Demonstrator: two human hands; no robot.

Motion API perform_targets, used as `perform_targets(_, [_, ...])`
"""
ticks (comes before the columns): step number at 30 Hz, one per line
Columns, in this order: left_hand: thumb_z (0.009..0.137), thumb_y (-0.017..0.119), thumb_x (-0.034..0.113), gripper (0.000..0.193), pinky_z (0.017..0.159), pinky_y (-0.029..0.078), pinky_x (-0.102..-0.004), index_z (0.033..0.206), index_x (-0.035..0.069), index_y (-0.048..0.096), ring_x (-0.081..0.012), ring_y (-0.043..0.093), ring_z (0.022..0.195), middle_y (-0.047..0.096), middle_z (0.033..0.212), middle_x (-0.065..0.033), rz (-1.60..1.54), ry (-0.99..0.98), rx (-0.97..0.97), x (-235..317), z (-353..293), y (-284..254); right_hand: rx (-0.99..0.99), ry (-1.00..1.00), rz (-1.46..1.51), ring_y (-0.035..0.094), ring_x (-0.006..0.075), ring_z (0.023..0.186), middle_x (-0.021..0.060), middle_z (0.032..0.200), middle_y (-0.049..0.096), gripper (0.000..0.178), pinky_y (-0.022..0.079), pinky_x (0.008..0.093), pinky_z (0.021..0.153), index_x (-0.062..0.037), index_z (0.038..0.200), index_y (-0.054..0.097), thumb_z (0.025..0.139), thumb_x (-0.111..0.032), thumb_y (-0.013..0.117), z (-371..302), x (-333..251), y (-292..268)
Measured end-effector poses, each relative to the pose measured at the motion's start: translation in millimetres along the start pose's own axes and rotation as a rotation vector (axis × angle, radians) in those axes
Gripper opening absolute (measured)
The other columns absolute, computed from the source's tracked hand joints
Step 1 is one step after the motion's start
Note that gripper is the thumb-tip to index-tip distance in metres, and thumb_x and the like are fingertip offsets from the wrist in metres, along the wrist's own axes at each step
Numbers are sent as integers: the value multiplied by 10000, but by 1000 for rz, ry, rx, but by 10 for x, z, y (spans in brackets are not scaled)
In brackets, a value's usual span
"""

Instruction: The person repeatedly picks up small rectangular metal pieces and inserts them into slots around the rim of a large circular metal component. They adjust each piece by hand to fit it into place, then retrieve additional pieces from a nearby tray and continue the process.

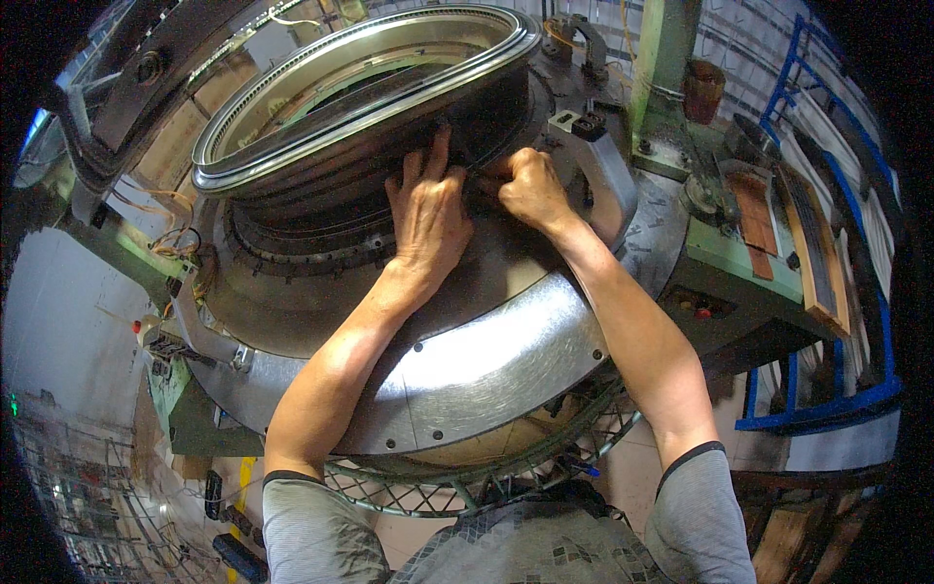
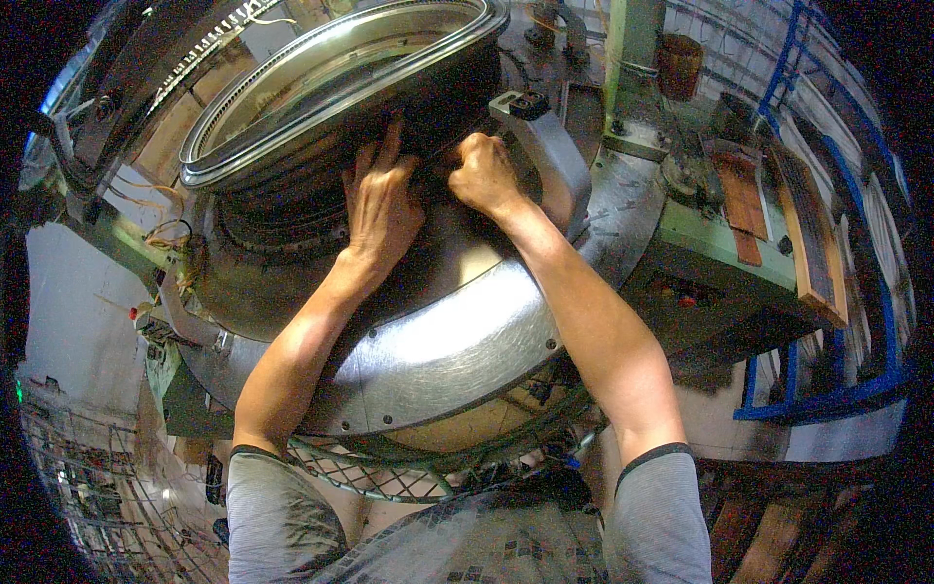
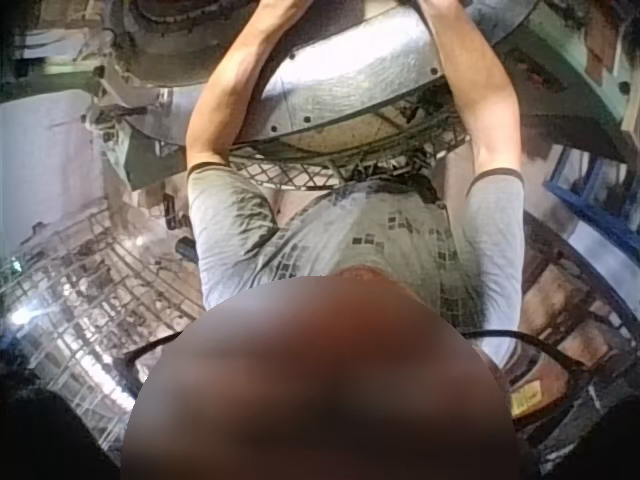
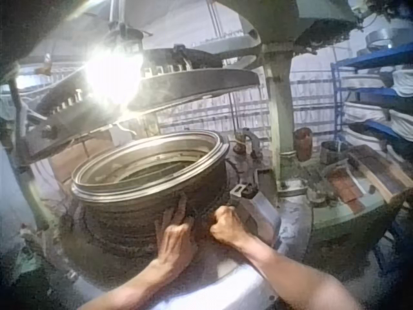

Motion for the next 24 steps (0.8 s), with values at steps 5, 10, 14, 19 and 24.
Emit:
perform_targets(5, [595,712,12,378,895,465,-629,972,44,706,-373,470,1256,385,1570,-112,20,-12,-38,-8,-1,26,-43,34,1,645,497,687,346,701,572,114,507,533,649,73,597,577,570,-33,609,5,44,32])
perform_targets(10, [601,706,12,343,902,461,-638,943,40,708,-370,471,1254,390,1568,-107,2,-7,-17,7,4,-3,-9,20,11,630,497,657,346,689,559,113,496,533,627,68,596,576,572,-36,614,-1,38,15])
perform_targets(14, [601,701,13,324,891,463,-622,924,42,712,-366,473,1244,395,1566,-101,0,-1,-3,15,19,-17,-34,39,-10,636,502,678,348,700,562,111,502,539,644,66,597,583,576,-37,617,10,56,39])
perform_targets(19, [604,703,23,322,881,468,-582,926,42,711,-362,464,1244,392,1567,-109,38,10,-24,28,24,1,-87,45,-82,696,421,768,295,796,647,160,538,463,700,40,779,683,673,-64,625,-1,-30,4])
perform_targets(24, [638,696,32,264,915,489,-530,899,32,734,-369,545,1189,460,1511,-150,180,90,-37,81,74,-56,-67,-54,-248,675,438,694,300,728,632,127,534,477,645,68,668,630,654,-58,613,-58,-332,-67])
Point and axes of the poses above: each hand's wrist, its own z-axis towards the middle knuckle, its own y-axis out of the palm, x = y × z, the point moved 10 cm from there along z, towards the middle knuckle
